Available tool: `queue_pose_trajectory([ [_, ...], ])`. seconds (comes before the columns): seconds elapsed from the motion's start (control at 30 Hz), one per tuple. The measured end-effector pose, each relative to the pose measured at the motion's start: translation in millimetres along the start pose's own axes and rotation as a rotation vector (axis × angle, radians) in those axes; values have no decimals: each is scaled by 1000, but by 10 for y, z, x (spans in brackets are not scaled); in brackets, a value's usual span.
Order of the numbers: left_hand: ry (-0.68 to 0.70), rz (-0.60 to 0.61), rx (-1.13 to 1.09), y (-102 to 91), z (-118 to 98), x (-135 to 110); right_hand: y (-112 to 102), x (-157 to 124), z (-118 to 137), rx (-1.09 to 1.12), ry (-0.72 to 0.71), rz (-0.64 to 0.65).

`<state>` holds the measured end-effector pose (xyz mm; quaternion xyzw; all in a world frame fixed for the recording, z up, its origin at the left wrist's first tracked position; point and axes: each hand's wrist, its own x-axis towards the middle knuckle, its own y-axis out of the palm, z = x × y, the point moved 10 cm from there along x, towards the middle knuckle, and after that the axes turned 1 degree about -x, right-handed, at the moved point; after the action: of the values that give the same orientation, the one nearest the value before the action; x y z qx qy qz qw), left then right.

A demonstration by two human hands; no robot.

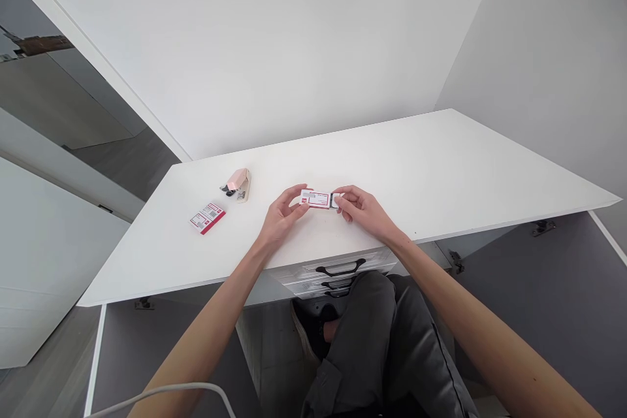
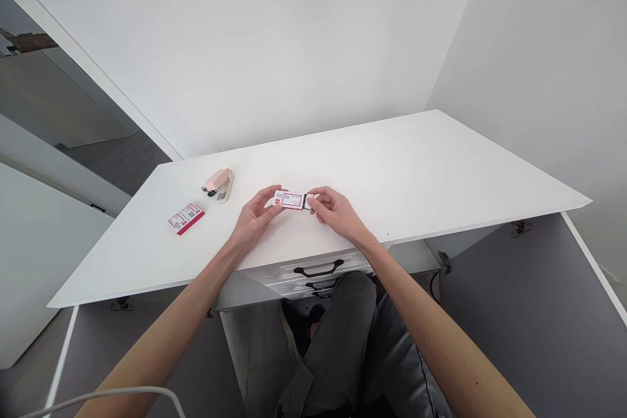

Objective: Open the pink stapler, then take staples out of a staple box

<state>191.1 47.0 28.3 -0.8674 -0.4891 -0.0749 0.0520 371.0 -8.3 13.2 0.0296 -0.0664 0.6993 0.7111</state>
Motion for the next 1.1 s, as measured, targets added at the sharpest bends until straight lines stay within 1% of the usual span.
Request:
queue_pose_trajectory([
  [0.3, -39, 5, -11, 6, 52, 8, 1, 6, -6, 28, -27, 36],
  [0.57, -80, 54, -14, 57, 100, 3, 54, -6, 0, 36, -12, 89],
  [0.7, -98, 127, 12, 136, 109, -10, 70, -25, -6, 1, 7, 97],
  [0.87, -128, 216, 40, 262, 61, -37, 100, -33, -8, -5, 19, 124],
  [1.0, -136, 244, 92, 334, 27, -58, 108, -29, -14, -19, 22, 138],
  [1.1, -159, 233, 168, 342, 73, -68, 93, -28, -33, -19, 35, 126],
])
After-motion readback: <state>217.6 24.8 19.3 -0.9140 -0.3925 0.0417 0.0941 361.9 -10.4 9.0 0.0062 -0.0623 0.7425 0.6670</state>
